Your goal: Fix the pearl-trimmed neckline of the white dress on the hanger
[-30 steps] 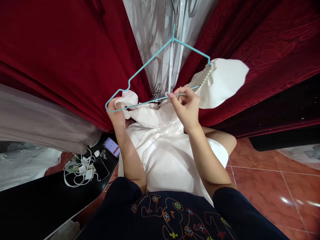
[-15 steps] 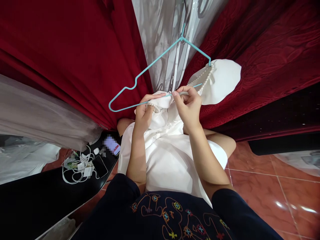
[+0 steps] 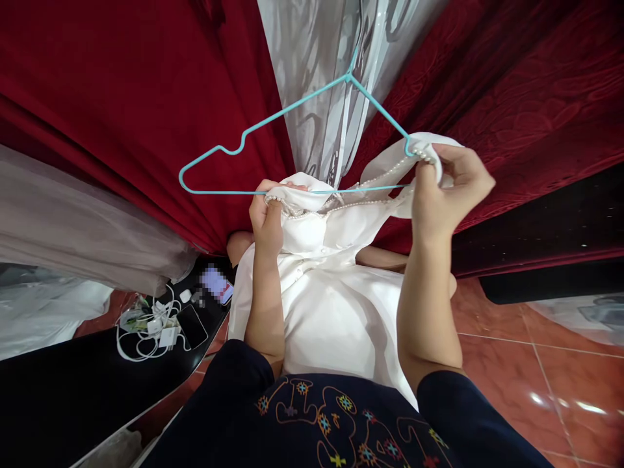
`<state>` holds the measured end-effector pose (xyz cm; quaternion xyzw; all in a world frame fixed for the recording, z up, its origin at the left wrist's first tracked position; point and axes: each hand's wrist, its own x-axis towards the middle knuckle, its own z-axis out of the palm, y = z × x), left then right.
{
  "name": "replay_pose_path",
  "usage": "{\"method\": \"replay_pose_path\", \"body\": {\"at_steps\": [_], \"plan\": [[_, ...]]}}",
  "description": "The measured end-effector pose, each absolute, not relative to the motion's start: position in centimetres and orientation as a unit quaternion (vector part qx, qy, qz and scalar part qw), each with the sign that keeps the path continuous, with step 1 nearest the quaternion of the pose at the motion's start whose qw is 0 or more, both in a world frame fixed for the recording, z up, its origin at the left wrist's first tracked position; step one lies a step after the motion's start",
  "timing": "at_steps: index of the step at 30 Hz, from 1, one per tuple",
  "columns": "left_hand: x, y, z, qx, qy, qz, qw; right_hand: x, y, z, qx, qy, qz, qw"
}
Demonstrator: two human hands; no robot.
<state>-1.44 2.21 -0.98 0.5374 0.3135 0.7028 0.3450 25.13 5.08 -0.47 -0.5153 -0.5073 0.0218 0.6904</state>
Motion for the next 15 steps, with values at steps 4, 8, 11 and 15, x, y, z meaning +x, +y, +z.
{"method": "replay_pose_path", "body": {"at_steps": [4, 8, 11, 15], "plan": [[-1.6, 2.3, -0.7, 0.539, 0.326, 0.696, 0.344, 27.7, 6.1, 0.3, -0.510, -0.475, 0.047, 0.715], [-1.7, 2.4, -0.8, 0.534, 0.327, 0.696, 0.352, 31.7, 6.0, -0.2, -0.526, -0.378, 0.001, 0.762], [-1.5, 2.7, -1.2, 0.525, 0.336, 0.690, 0.368, 33.8, 4.8, -1.6, -0.554, -0.430, 0.025, 0.713], [-0.6, 3.3, -2.1, 0.514, 0.344, 0.686, 0.384, 32.6, 2.1, -3.4, -0.566, -0.476, 0.077, 0.668]]}}
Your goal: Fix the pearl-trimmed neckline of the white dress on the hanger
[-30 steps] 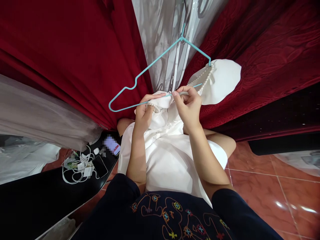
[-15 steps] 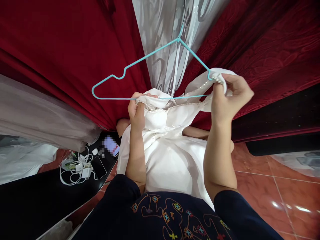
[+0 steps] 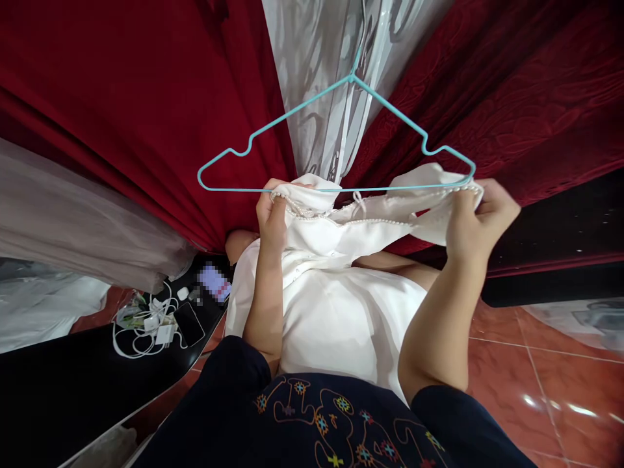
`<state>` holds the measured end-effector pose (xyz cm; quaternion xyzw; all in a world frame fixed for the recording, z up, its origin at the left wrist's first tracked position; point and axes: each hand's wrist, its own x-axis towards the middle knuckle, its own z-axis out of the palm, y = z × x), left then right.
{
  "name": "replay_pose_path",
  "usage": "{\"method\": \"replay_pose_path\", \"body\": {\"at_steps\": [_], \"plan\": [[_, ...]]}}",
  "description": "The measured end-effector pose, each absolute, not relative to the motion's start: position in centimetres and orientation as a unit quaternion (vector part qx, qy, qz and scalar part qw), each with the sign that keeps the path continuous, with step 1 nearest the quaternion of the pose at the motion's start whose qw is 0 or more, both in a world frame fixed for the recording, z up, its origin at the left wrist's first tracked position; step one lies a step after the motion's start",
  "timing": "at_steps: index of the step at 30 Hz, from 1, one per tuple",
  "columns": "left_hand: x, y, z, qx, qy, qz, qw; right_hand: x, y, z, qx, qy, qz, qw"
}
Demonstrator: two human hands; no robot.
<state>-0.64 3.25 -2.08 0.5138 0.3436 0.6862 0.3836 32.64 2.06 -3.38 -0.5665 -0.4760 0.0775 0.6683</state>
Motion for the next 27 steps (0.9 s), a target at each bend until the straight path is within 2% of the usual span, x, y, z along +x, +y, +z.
{"method": "replay_pose_path", "body": {"at_steps": [6, 12, 18, 21, 27], "plan": [[-0.1, 3.5, -2.5, 0.498, 0.321, 0.691, 0.413, 26.5, -1.4, -2.8, -0.508, -0.565, 0.130, 0.637], [-0.6, 3.3, -2.5, 0.496, 0.330, 0.671, 0.441, 20.8, -0.8, -1.1, -0.444, -0.518, 0.118, 0.722], [-0.2, 3.2, -3.1, 0.511, 0.335, 0.652, 0.449, 19.2, -0.1, -1.4, -0.462, -0.585, 0.182, 0.641], [-0.6, 2.8, -2.8, 0.530, 0.320, 0.638, 0.458, 19.6, 0.5, -1.6, -0.474, -0.569, 0.182, 0.647], [-4.9, 3.1, -3.6, 0.616, 0.402, 0.594, 0.325, 19.8, 1.2, -1.6, -0.498, -0.547, 0.177, 0.649]]}}
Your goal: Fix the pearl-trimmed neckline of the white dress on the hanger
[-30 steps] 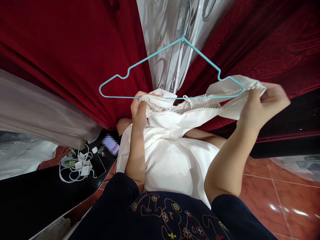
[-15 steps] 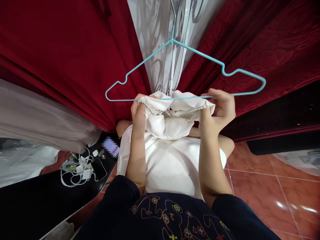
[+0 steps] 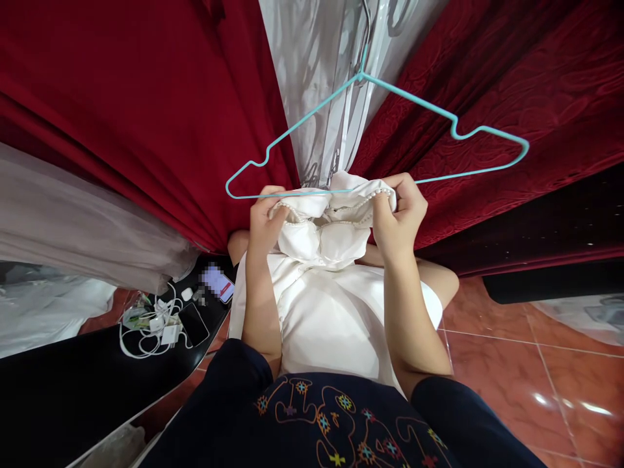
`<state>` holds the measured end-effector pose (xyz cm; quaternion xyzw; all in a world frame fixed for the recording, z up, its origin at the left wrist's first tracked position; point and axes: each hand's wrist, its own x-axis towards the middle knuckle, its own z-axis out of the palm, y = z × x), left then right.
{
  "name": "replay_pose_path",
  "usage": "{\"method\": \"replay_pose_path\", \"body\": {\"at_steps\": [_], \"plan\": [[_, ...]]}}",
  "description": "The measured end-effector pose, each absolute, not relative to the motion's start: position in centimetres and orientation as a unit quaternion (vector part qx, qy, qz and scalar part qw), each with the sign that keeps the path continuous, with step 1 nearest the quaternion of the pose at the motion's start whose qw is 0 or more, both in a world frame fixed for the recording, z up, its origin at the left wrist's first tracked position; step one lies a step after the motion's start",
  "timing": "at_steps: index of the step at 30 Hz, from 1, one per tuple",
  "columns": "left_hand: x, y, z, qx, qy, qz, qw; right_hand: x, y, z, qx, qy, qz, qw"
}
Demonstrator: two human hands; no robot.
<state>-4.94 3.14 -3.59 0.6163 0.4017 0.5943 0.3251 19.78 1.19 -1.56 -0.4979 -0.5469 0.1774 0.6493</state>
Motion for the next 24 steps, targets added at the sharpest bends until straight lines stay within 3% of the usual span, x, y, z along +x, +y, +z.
{"method": "replay_pose_path", "body": {"at_steps": [6, 11, 19, 24], "plan": [[-9.6, 3.5, -4.7, 0.478, 0.526, 0.674, 0.200, 19.5, 1.6, -1.6, -0.500, -0.538, 0.183, 0.653], [-11.2, 3.8, -2.1, 0.374, 0.544, 0.750, 0.044, 20.0, 1.7, -1.5, -0.502, -0.538, 0.181, 0.652], [-8.9, 7.2, 4.2, 0.467, 0.453, 0.758, 0.047, 20.2, 1.5, -1.5, -0.501, -0.540, 0.194, 0.647], [-4.2, 5.2, 5.3, 0.541, 0.439, 0.710, 0.104, 19.4, 1.6, -1.9, -0.483, -0.530, 0.206, 0.667]]}}
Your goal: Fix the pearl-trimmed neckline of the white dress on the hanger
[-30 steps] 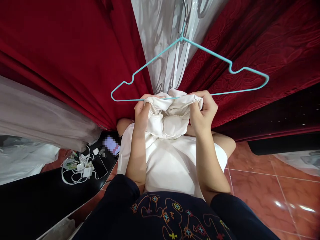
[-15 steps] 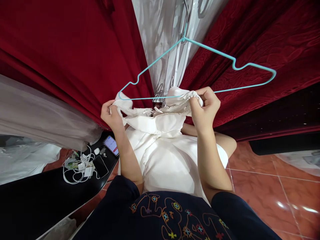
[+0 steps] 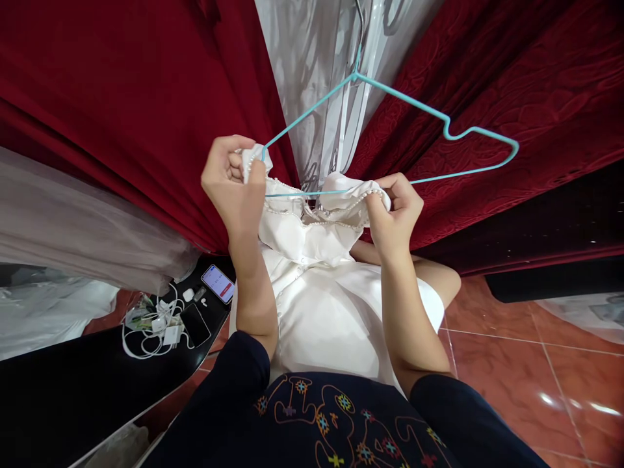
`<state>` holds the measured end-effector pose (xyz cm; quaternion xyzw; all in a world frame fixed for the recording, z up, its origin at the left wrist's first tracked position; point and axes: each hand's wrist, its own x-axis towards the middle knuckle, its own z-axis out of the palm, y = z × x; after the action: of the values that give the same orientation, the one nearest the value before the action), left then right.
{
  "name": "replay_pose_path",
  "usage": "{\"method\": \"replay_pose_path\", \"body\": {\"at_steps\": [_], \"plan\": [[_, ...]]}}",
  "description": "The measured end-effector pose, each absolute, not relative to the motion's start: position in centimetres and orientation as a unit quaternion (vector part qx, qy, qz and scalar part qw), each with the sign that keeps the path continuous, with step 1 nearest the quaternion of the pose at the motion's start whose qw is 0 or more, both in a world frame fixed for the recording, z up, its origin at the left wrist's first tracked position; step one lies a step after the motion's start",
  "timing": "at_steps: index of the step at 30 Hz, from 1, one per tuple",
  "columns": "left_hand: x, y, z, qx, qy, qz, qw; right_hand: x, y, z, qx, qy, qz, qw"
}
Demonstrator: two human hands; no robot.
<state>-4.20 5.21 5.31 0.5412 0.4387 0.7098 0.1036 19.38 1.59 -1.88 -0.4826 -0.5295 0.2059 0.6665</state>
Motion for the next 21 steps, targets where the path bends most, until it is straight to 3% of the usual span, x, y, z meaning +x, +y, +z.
{"method": "replay_pose_path", "body": {"at_steps": [6, 10, 12, 21], "plan": [[-1.6, 1.0, 2.5, 0.530, 0.384, 0.732, 0.187, 19.6, 1.8, -1.9, -0.476, -0.535, 0.216, 0.664], [-1.8, 0.7, 0.9, 0.571, 0.471, 0.504, 0.446, 19.9, 1.9, -1.8, -0.473, -0.536, 0.215, 0.666], [-1.8, 1.1, 0.3, 0.552, 0.500, 0.421, 0.518, 19.9, 1.9, -1.8, -0.470, -0.535, 0.215, 0.668], [1.4, 2.3, -0.8, 0.386, 0.285, 0.658, 0.580, 19.0, 1.1, -3.1, -0.452, -0.564, 0.151, 0.675]]}}
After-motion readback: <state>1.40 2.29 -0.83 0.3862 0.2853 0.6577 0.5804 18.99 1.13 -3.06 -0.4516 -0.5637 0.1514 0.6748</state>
